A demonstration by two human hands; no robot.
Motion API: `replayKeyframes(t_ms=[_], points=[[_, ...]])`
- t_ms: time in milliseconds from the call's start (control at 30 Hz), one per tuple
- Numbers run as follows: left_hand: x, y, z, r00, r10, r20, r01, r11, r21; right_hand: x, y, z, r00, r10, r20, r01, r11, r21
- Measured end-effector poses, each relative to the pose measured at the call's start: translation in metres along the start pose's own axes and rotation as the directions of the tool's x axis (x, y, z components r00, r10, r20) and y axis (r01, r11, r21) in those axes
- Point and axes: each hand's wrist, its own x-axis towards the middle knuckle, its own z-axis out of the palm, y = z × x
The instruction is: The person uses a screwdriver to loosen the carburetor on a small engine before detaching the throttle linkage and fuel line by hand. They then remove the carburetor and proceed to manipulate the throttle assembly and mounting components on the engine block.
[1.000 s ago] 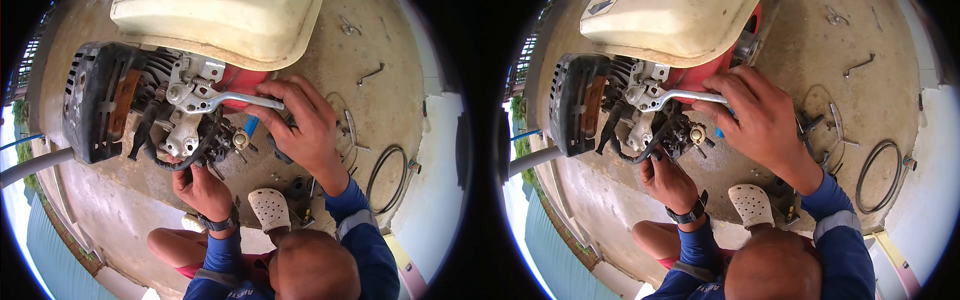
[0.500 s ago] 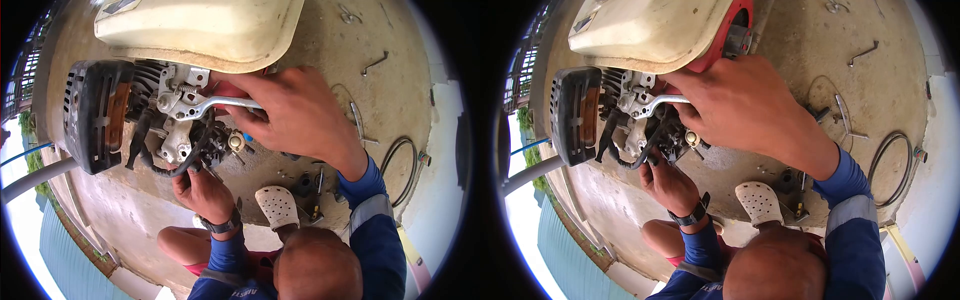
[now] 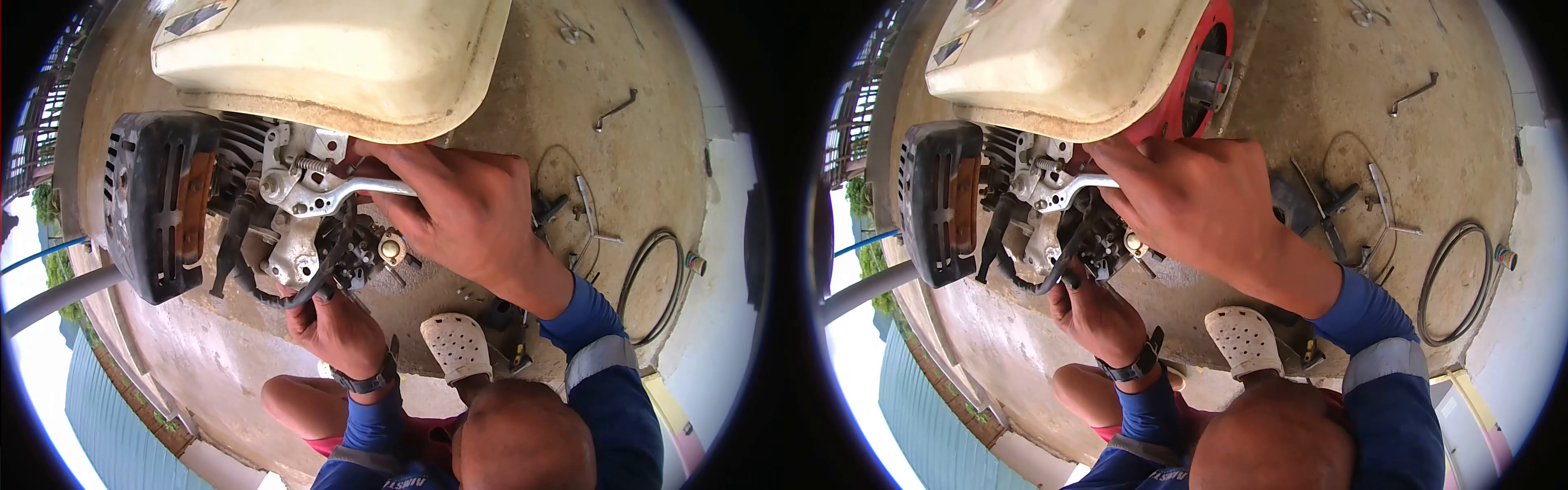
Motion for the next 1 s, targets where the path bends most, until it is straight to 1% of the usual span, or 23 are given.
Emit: replayKeyframes(t_ms=[67,133,167,267,333,400,433,500,567,633,667,733,833,933,1000], points=[[0.000,0.003,0.004,1.000,0.005,0.015,-0.005,1.000,-0.016,0.000,0.000,-0.001,1.000,-0.015,-0.008,0.015,1.000,-0.005],[0.001,0.004,0.007,0.996,0.012,-0.085,-0.008,0.999,0.048,0.000,0.001,-0.002,0.999,-0.030,-0.018,0.030,1.000,-0.010],[0.001,0.002,0.004,0.996,0.014,-0.084,-0.010,0.999,0.048,0.000,0.003,-0.003,1.000,-0.030,0.002,0.030,0.999,-0.011],[0.003,-0.002,-0.006,0.999,0.012,-0.032,-0.013,1.000,-0.003,0.000,0.003,-0.004,0.999,-0.026,0.019,0.027,0.999,-0.019],[0.005,-0.001,-0.008,0.997,0.054,0.058,-0.053,0.998,-0.020,0.001,0.003,-0.004,0.999,-0.026,0.019,0.027,0.999,-0.026],[0.005,0.001,-0.010,0.995,0.054,0.085,-0.052,0.998,-0.031,0.001,0.003,-0.001,0.999,-0.030,-0.036,0.029,1.000,-0.010],[0.005,0.001,-0.010,0.993,0.054,0.109,-0.050,0.998,-0.041,-0.001,0.005,0.003,0.999,-0.027,-0.037,0.027,1.000,-0.011],[0.005,0.002,-0.008,0.991,0.067,0.118,-0.062,0.997,-0.047,-0.003,0.011,0.013,0.982,-0.103,-0.158,0.092,0.993,-0.075],[0.005,0.001,-0.007,0.989,0.078,0.122,-0.072,0.996,-0.051,-0.005,0.012,0.013,0.984,-0.098,-0.146,0.090,0.994,-0.063],[0.005,0.001,-0.007,0.991,0.085,0.105,-0.073,0.991,-0.116,-0.007,0.013,0.014,0.987,-0.094,-0.132,0.088,0.995,-0.053],[0.005,0.001,-0.008,0.991,0.085,0.104,-0.073,0.991,-0.116,-0.008,0.013,0.016,0.986,-0.089,-0.142,0.082,0.995,-0.052],[0.007,0.003,-0.013,0.981,0.080,0.174,-0.053,0.986,-0.159,-0.008,0.012,0.016,0.985,-0.085,-0.150,0.078,0.996,-0.049],[0.010,0.000,-0.019,0.972,0.107,0.209,-0.072,0.983,-0.168,-0.008,0.013,0.008,0.992,-0.063,-0.113,0.055,0.996,-0.068],[0.013,-0.001,-0.025,0.971,0.079,0.226,-0.045,0.988,-0.151,-0.005,0.012,-0.001,0.994,-0.076,-0.077,0.069,0.995,-0.078],[0.012,-0.001,-0.022,0.975,0.084,0.204,-0.054,0.987,-0.149,-0.005,0.005,-0.009,0.999,-0.030,-0.024,0.028,0.996,-0.086]])
